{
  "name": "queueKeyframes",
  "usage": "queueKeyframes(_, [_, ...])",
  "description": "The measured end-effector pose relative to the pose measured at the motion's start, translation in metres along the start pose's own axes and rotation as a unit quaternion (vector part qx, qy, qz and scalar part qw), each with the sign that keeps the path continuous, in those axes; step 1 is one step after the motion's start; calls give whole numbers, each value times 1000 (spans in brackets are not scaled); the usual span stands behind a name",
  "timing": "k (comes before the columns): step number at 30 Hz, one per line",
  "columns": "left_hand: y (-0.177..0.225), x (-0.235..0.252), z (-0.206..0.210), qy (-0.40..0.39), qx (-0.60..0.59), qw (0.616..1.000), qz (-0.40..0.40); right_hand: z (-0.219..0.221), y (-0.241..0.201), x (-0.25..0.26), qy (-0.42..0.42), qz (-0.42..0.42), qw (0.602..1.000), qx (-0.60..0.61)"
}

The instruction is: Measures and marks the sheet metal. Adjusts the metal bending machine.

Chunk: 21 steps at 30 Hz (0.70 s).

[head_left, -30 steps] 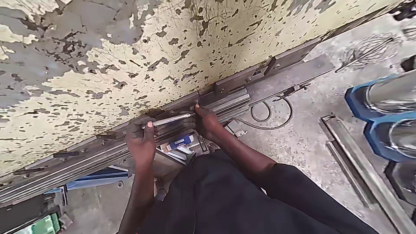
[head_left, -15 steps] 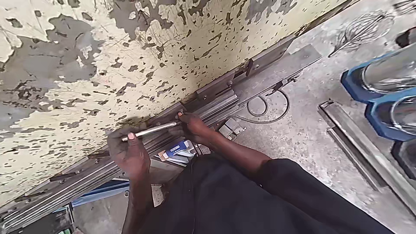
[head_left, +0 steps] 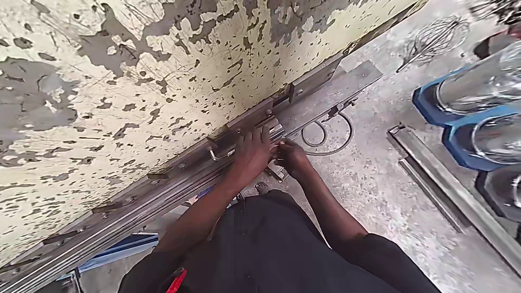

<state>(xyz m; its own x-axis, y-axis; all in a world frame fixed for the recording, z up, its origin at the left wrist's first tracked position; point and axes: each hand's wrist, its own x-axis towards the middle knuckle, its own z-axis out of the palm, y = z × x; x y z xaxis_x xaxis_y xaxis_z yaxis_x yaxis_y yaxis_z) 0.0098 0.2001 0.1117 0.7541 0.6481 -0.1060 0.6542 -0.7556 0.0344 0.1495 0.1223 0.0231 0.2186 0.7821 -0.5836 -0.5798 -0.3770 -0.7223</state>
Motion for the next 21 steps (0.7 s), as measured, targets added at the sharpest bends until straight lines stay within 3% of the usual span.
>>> queueKeyframes(4, [-1, -4, 22, 31, 87, 996, 1, -22, -7, -7, 64, -166, 965, -194])
queueKeyframes(9, [-9, -10, 47, 40, 142, 988, 31, 7, -18, 11, 63, -377, 838, -390])
queueKeyframes(12, [-23, -28, 56, 99, -11, 992, 79, 24, -24, 27, 4, -443, 773, -455])
queueKeyframes(14, [-42, -56, 64, 177, -170, 961, 124, 38, -27, 40, -76, -453, 711, -533])
queueKeyframes(17, [-63, -109, 65, 211, -297, 929, 59, 63, -20, 55, -132, -488, 606, -615])
queueKeyframes(19, [-71, -138, 67, 213, -384, 898, -38, 75, 4, 63, -77, -538, 602, -585])
queueKeyframes(21, [-75, -151, 64, 222, -435, 864, -122, 88, 43, 73, -15, -549, 658, -516])
